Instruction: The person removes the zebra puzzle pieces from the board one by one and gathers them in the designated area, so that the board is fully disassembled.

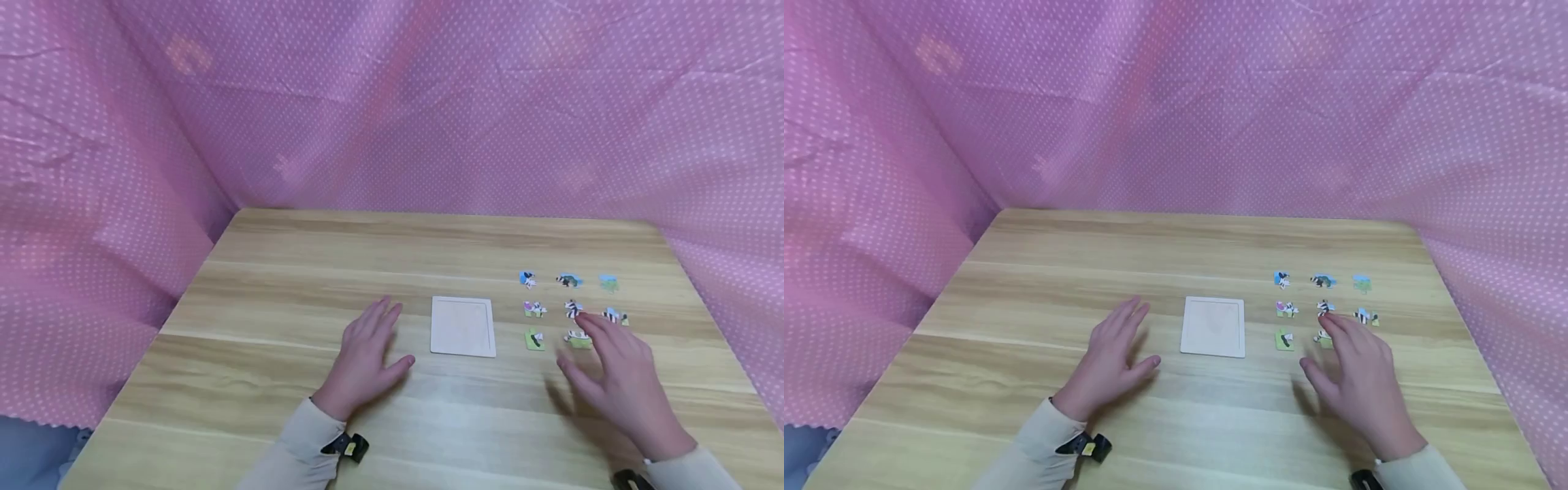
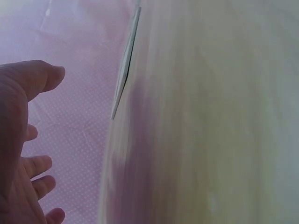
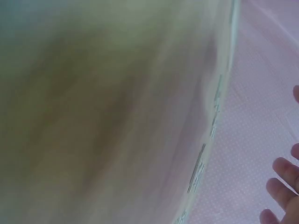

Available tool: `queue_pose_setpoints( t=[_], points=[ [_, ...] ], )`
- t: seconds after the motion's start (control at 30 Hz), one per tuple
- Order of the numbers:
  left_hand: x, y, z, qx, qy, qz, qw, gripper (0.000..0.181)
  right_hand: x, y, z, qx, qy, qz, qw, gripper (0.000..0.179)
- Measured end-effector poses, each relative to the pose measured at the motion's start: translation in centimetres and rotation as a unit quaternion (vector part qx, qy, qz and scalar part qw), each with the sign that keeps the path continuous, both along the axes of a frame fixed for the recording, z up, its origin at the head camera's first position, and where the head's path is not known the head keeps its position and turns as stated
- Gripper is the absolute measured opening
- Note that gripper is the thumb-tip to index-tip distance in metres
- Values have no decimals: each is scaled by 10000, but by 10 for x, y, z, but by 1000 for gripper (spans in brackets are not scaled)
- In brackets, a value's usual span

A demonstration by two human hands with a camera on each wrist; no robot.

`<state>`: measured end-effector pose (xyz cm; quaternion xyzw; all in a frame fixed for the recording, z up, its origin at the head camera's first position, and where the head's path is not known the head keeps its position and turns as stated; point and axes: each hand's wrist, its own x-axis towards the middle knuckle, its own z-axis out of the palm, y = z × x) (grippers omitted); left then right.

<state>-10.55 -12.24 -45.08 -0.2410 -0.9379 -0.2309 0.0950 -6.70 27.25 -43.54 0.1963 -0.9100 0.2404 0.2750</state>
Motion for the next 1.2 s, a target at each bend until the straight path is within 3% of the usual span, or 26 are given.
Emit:
queue_pose_setpoints(
  t=[0.27, 0.47, 0.73, 1.0, 1.2],
  points=[
    [-7, 15, -7, 293, -228, -52, 9993, 86, -11, 0, -2, -397, -593, -310, 9970, 59],
    [-12, 22, -13, 546, -546, -54, 9970, 80, -23, 1, -3, -215, -928, -374, 9948, 55],
    [-19, 30, -19, 662, -822, -71, 9944, 77, -47, -5, -2, -70, -1180, -119, 9929, 51],
    [-30, 42, -25, 719, -1125, 17, 9910, 80, -70, -10, -2, 180, -1790, -152, 9836, 45],
    [-38, 44, -27, 692, -1203, 31, 9903, 81, -88, -8, -5, 198, -2014, -212, 9791, 42]
  ],
)
